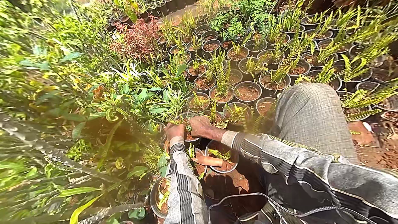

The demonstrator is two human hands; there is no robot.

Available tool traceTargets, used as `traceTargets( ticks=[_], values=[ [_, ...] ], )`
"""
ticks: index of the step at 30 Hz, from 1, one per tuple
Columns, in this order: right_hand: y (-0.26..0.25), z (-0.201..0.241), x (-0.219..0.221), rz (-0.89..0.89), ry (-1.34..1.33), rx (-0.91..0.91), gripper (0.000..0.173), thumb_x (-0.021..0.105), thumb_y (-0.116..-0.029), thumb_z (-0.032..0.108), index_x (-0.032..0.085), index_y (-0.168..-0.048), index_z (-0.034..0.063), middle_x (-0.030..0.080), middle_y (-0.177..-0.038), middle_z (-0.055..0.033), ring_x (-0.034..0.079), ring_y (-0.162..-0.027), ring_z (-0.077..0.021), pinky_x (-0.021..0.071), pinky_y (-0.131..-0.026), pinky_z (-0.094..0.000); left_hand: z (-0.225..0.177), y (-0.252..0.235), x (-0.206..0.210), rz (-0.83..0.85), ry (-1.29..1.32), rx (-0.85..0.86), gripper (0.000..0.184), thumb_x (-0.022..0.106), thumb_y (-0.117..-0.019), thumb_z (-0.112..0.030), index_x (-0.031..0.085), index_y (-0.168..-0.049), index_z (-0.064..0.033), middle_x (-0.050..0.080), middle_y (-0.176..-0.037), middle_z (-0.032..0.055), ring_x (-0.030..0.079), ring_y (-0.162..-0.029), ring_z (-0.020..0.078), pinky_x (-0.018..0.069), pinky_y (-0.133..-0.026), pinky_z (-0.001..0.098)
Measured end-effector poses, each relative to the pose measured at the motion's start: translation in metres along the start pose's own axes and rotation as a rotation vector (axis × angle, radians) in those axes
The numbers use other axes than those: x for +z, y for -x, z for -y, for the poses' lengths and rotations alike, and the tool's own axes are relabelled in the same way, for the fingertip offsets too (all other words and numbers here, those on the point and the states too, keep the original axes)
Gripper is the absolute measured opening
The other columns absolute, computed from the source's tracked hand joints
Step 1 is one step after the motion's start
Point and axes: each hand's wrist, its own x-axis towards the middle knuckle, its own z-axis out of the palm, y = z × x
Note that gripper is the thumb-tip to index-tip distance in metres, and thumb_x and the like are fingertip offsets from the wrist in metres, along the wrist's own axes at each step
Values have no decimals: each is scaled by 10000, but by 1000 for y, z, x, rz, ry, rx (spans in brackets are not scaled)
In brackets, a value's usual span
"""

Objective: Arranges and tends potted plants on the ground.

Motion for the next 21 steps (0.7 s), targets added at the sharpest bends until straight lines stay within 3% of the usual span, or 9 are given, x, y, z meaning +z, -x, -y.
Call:
traceTargets(
  ticks=[7, 9, 11, 14, 17, 19, 21],
  values=[
    [-3, -6, -10, 33, -47, 21, 313, 744, -870, 190, 687, -1113, 2, 694, -1115, -214, 659, -1091, -399, 503, -872, -600, 1, 0, -2, -4, 39, 26, 501, 758, -892, -272, 635, -1281, 20, 588, -1372, 269, 540, -1321, 416, 420, -1091, 611],
    [-10, -20, -20, -7, -190, 92, 275, 715, -898, 199, 680, -1075, -8, 676, -1104, -226, 653, -1076, -402, 510, -862, -607, 1, 2, -3, 0, 65, 14, 506, 752, -901, -264, 624, -1288, 37, 595, -1357, 283, 550, -1309, 426, 424, -1087, 612],
    [-20, -40, -36, -95, -419, 205, 321, 716, -942, 245, 685, -1093, -37, 674, -1105, -256, 658, -1064, -414, 515, -888, -619, 1, 4, -3, 4, 81, -7, 529, 748, -907, -266, 605, -1307, 48, 590, -1357, 296, 552, -1306, 432, 425, -1086, 611],
    [-23, -60, -65, -179, -608, 326, 371, 744, -941, 254, 671, -1148, -45, 671, -1128, -265, 661, -1057, -405, 511, -912, -610, 2, 1, -2, -1, 100, -16, 554, 767, -896, -271, 595, -1324, 37, 597, -1351, 286, 556, -1300, 427, 425, -1083, 610],
    [-23, -61, -64, -131, -511, 222, 385, 768, -917, 291, 689, -1127, -22, 680, -1106, -239, 664, -1046, -388, 519, -905, -607, 1, 0, -1, 27, 106, -69, 642, 782, -895, -325, 565, -1348, 74, 611, -1330, 294, 571, -1284, 431, 440, -1081, 598],
    [-21, -49, -53, -102, -375, 101, 316, 735, -919, 225, 703, -1114, -21, 677, -1117, -253, 649, -1081, -422, 502, -903, -637, 4, -3, 2, 20, 148, -118, 685, 797, -879, -319, 537, -1366, 87, 631, -1296, 291, 600, -1242, 426, 468, -1052, 591],
    [-18, -36, -40, -72, -276, 9, 305, 703, -909, 146, 709, -1188, 24, 682, -1175, -230, 640, -1135, -417, 500, -929, -634, 4, -1, 3, -3, 189, -123, 709, 786, -888, -290, 484, -1408, 85, 606, -1326, 302, 582, -1264, 432, 458, -1057, 597]
  ],
)
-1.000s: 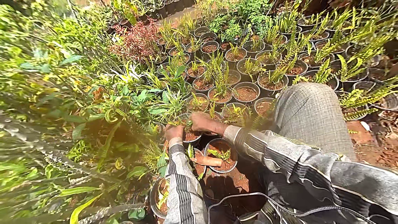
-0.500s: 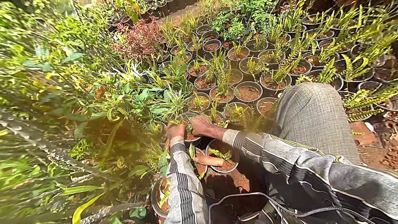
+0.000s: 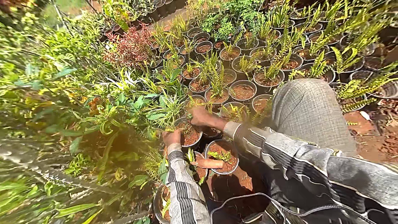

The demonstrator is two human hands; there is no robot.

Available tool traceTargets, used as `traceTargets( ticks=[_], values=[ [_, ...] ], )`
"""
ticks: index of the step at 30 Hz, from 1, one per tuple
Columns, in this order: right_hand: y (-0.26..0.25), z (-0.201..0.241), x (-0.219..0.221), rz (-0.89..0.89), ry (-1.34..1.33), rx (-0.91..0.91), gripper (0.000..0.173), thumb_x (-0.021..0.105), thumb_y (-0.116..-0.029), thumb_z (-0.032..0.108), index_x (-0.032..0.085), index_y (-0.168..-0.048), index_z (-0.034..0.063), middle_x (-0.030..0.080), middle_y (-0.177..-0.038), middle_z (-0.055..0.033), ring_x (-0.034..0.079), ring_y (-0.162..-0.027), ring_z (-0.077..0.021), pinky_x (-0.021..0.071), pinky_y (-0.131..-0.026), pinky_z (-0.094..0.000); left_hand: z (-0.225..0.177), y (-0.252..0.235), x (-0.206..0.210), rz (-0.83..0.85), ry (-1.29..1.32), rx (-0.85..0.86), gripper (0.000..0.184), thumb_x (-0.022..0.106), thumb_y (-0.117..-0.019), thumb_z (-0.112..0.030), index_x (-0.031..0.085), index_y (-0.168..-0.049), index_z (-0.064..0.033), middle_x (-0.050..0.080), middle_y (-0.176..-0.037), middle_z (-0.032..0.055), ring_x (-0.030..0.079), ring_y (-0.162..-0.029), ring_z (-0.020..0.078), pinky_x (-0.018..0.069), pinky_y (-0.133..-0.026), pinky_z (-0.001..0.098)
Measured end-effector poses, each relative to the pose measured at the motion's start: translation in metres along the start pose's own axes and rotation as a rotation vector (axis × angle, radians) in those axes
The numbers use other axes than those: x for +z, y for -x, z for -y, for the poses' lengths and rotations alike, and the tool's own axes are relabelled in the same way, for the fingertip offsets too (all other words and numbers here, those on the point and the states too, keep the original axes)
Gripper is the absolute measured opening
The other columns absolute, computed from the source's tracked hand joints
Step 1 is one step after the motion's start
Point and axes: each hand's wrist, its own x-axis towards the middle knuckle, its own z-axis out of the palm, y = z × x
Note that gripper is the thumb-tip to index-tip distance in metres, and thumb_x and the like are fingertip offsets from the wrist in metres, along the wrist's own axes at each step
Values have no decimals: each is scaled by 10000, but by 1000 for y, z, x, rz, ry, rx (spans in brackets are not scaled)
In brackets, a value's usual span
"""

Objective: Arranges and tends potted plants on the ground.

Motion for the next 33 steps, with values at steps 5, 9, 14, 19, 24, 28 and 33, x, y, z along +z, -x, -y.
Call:
traceTargets(
  ticks=[5, 9, 14, 19, 24, 28, 33],
  values=[
    [3, 10, 27, 22, 171, -75, 344, 704, -883, 107, 702, -1224, 64, 697, -1174, -207, 653, -1133, -411, 514, -901, -624, 2, -2, 2, -37, 56, 29, 688, 812, -861, -246, 506, -1389, 71, 592, -1334, 309, 573, -1265, 442, 461, -1045, 611],
    [-4, 4, 42, 21, 301, -179, 276, 601, -968, 91, 725, -1214, 92, 711, -1162, -174, 672, -1099, -386, 517, -892, -607, -2, 2, 0, -13, 25, 10, 659, 799, -878, -281, 531, -1371, 64, 596, -1336, 301, 569, -1277, 433, 460, -1053, 599],
    [-9, 1, 47, -13, 353, -226, 198, 619, -965, 109, 720, -1110, 18, 705, -1132, -189, 679, -1062, -394, 519, -840, -601, -4, 4, -3, -5, -32, 17, 675, 785, -888, -313, 520, -1380, 66, 599, -1329, 303, 579, -1267, 432, 459, -1057, 595],
    [-8, -1, 47, -28, 355, -223, 205, 670, -934, 146, 728, -1100, 39, 705, -1147, -161, 678, -1063, -368, 515, -854, -589, -6, 4, 0, -16, -45, 15, 693, 784, -890, -314, 505, -1396, 69, 595, -1341, 299, 571, -1280, 429, 454, -1064, 592],
    [-12, -3, 35, -75, 78, -57, 277, 676, -919, 188, 728, -1159, 60, 706, -1163, -184, 665, -1114, -380, 511, -892, -612, -6, 7, -2, -19, -42, 12, 712, 772, -903, -330, 485, -1419, 67, 583, -1364, 298, 553, -1307, 422, 445, -1079, 582],
    [-21, -16, 7, -56, -71, 47, 278, 694, -931, 183, 718, -1150, 14, 691, -1140, -233, 654, -1111, -408, 506, -916, -620, -3, 5, -3, -12, -40, 4, 717, 762, -916, -329, 470, -1428, 80, 577, -1368, 309, 547, -1313, 431, 437, -1090, 582],
    [-9, 0, 12, -11, 190, -93, 262, 687, -908, 128, 723, -1157, 53, 704, -1167, -193, 651, -1142, -397, 501, -909, -626, -5, 5, -2, -19, -33, 4, 686, 774, -903, -312, 502, -1397, 79, 589, -1350, 306, 559, -1296, 430, 446, -1074, 584]
  ],
)
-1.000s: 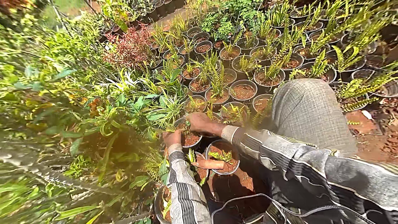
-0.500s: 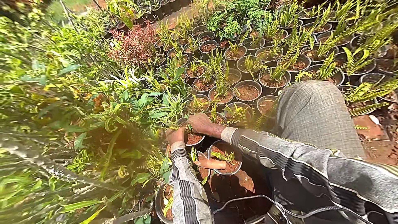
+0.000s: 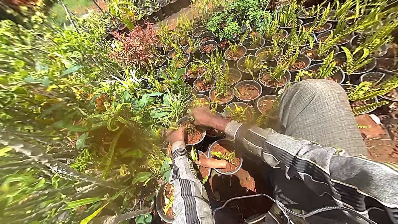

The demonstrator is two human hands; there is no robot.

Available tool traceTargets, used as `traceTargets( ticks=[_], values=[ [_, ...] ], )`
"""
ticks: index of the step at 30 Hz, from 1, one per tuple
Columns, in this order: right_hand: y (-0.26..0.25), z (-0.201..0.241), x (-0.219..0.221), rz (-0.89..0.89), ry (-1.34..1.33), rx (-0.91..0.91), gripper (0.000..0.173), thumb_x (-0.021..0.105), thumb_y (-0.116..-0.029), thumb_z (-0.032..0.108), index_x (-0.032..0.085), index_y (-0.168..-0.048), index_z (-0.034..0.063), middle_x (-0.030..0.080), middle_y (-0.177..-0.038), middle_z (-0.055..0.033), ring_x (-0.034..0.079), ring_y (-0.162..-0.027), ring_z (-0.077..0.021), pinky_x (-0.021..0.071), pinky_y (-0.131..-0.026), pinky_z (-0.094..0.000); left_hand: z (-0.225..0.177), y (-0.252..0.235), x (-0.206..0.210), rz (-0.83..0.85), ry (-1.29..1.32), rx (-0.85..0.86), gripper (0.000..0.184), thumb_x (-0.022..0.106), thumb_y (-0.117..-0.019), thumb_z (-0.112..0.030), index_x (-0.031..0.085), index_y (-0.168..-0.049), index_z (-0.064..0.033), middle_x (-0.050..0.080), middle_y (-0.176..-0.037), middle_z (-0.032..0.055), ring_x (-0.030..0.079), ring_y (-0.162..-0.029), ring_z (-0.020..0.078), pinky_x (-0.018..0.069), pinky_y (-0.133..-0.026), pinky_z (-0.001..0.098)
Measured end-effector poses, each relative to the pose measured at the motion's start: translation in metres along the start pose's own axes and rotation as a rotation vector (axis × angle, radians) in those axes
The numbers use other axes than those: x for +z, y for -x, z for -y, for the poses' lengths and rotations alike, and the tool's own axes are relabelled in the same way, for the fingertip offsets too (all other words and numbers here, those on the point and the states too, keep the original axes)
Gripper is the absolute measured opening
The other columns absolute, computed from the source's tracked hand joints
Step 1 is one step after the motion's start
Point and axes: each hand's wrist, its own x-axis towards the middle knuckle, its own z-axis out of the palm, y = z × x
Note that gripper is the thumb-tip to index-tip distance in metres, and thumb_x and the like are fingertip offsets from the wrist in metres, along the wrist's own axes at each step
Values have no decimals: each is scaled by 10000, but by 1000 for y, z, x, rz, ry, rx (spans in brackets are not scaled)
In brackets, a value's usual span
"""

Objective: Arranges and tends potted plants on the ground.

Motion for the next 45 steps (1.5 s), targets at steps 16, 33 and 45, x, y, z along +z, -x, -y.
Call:
traceTargets(
  ticks=[16, 33, 45],
  values=[
    [-5, 7, 39, -10, 192, -151, 184, 601, -976, 81, 698, -1107, -3, 676, -1210, -188, 673, -1062, -398, 520, -847, -597, -4, 2, -4, 48, -70, 28, 592, 727, -945, -364, 599, -1299, 92, 610, -1330, 301, 557, -1303, 426, 427, -1093, 585],
    [0, -25, -45, 23, -539, 286, 268, 724, -950, 196, 662, -1121, -1, 688, -941, -146, 668, -811, -245, 550, -773, -463, 2, 1, 1, -4, 34, 0, 721, 783, -900, -326, 483, -1420, 73, 580, -1372, 296, 546, -1317, 420, 437, -1090, 579],
    [4, 7, 0, 53, 64, 22, 306, 743, -876, 143, 707, -1145, 3, 689, -1152, -222, 649, -1130, -411, 515, -907, -614, 4, -4, 2, 9, 92, -4, 684, 789, -885, -295, 507, -1379, 86, 635, -1264, 298, 617, -1202, 425, 487, -1017, 591]
  ],
)
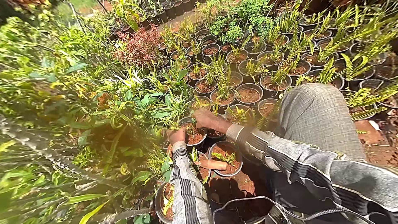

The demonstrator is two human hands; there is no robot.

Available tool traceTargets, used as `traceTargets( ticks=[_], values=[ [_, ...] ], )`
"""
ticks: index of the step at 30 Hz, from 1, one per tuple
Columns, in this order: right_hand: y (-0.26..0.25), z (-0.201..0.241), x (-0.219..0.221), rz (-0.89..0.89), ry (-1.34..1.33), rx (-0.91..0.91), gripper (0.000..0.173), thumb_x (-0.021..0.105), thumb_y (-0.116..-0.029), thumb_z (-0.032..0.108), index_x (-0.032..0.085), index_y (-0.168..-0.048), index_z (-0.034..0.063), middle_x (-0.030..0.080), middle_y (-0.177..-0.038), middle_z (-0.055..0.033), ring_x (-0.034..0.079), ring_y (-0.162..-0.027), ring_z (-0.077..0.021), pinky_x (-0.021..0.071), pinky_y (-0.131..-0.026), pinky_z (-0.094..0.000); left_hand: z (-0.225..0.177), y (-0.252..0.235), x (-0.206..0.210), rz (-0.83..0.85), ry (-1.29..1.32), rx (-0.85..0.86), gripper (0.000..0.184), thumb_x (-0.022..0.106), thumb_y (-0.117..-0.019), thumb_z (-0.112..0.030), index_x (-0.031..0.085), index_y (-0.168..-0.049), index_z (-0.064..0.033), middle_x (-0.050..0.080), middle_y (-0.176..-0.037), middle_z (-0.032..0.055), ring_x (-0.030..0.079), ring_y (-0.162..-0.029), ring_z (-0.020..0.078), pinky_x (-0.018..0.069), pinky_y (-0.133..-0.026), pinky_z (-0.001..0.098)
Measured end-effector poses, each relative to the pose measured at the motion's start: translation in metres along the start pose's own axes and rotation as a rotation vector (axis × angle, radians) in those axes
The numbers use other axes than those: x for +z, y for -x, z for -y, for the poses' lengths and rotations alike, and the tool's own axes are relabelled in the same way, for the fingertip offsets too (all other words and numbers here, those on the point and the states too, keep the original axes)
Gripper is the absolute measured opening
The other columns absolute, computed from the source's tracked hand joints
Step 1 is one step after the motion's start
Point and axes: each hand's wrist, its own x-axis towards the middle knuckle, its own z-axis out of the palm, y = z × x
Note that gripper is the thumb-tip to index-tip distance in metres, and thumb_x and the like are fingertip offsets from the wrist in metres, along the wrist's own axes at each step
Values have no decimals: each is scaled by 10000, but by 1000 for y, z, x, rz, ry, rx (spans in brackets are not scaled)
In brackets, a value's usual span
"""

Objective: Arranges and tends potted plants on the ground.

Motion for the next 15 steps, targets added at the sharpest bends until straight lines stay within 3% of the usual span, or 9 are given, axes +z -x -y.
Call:
traceTargets(
  ticks=[3, 6, 9, 11, 15],
  values=[
    [-1, 2, 23, -77, 141, -116, 197, 614, -968, 85, 722, -1120, 23, 680, -1172, -207, 652, -1108, -413, 522, -870, -598, -1, 0, 0, -11, 7, -4, 705, 803, -870, -285, 496, -1393, 75, 627, -1279, 297, 615, -1206, 424, 487, -1018, 592],
    [-4, 4, 35, -102, 152, -118, 240, 501, -1034, 68, 712, -1143, 35, 659, -1211, -214, 633, -1133, -431, 528, -854, -594, -1, -1, 0, -15, -6, -13, 716, 805, -863, -303, 497, -1388, 76, 636, -1262, 293, 623, -1192, 421, 500, -1001, 588],
    [-6, 2, 36, -95, 180, -135, 242, 491, -1042, 74, 699, -1157, 29, 647, -1231, -211, 622, -1146, -432, 526, -857, -588, -2, -1, 0, -2, -5, -12, 649, 790, -881, -309, 547, -1343, 77, 648, -1244, 289, 623, -1190, 419, 489, -1009, 590],
    [-6, 0, 39, -96, 189, -150, 216, 501, -1033, 69, 699, -1104, 19, 637, -1236, -202, 606, -1161, -425, 521, -859, -582, -2, 0, 1, 4, -12, -23, 635, 783, -886, -327, 564, -1324, 78, 658, -1224, 285, 633, -1171, 414, 498, -997, 584],
    [-6, -1, 42, -97, 193, -158, 175, 541, -1009, 56, 691, -1082, 2, 633, -1240, -205, 597, -1173, -424, 522, -860, -573, -3, 2, 2, -5, -18, -30, 689, 787, -882, -323, 510, -1386, 57, 646, -1255, 280, 627, -1188, 411, 497, -1005, 582]
  ],
)
